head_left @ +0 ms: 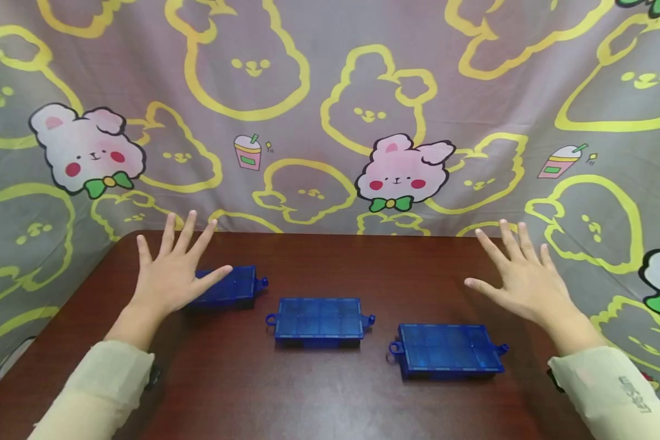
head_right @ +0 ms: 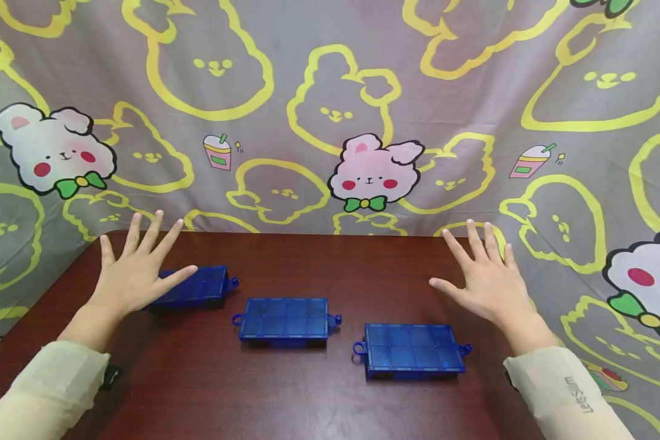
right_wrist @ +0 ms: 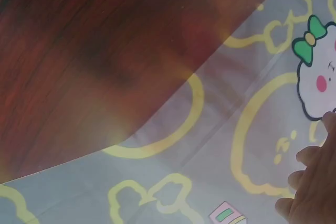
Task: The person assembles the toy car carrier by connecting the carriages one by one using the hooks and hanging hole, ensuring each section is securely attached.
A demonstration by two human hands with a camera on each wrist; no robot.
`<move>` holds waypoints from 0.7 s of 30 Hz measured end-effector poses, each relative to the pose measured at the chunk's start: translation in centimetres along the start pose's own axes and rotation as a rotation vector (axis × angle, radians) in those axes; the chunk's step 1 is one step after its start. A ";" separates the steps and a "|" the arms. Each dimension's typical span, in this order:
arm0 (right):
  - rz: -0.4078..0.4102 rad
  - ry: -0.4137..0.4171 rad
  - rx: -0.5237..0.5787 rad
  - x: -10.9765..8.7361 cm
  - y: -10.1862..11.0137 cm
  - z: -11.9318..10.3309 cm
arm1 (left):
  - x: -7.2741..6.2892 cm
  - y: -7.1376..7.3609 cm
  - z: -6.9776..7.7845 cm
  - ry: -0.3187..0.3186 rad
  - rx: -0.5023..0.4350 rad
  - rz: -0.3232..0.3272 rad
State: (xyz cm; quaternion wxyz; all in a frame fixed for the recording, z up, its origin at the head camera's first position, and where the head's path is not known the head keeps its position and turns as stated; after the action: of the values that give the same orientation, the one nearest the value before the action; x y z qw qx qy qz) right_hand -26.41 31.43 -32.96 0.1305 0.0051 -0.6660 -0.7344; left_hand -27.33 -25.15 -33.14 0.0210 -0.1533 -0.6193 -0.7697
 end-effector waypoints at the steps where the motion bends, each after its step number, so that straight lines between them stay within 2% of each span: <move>1: 0.003 0.004 -0.001 0.0 0.1 -0.2 | 0.0 0.0 0.2 -0.005 0.003 -0.001; 11: 0.033 0.080 -0.003 -0.6 0.2 -2.8 | -0.6 -0.1 2.3 -0.057 -0.006 0.006; 21: 0.074 0.192 0.029 -1.6 0.3 -5.5 | -1.2 -0.1 6.0 -0.170 -0.022 0.020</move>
State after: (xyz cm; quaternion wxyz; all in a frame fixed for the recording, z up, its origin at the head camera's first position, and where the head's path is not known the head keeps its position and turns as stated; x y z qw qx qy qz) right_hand -23.79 26.40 -33.60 0.2204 0.0526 -0.6606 -0.7157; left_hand -24.93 -19.60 -32.47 -0.0256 -0.2244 -0.6087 -0.7606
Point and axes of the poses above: each hand's wrist, its own x-axis towards the middle knuckle, its own y-axis out of the back of the hand, z = x × y, the point moved 8 cm from there along x, towards the middle knuckle, and after that the axes turned 8 degrees about -x, right-handed, at the moved point
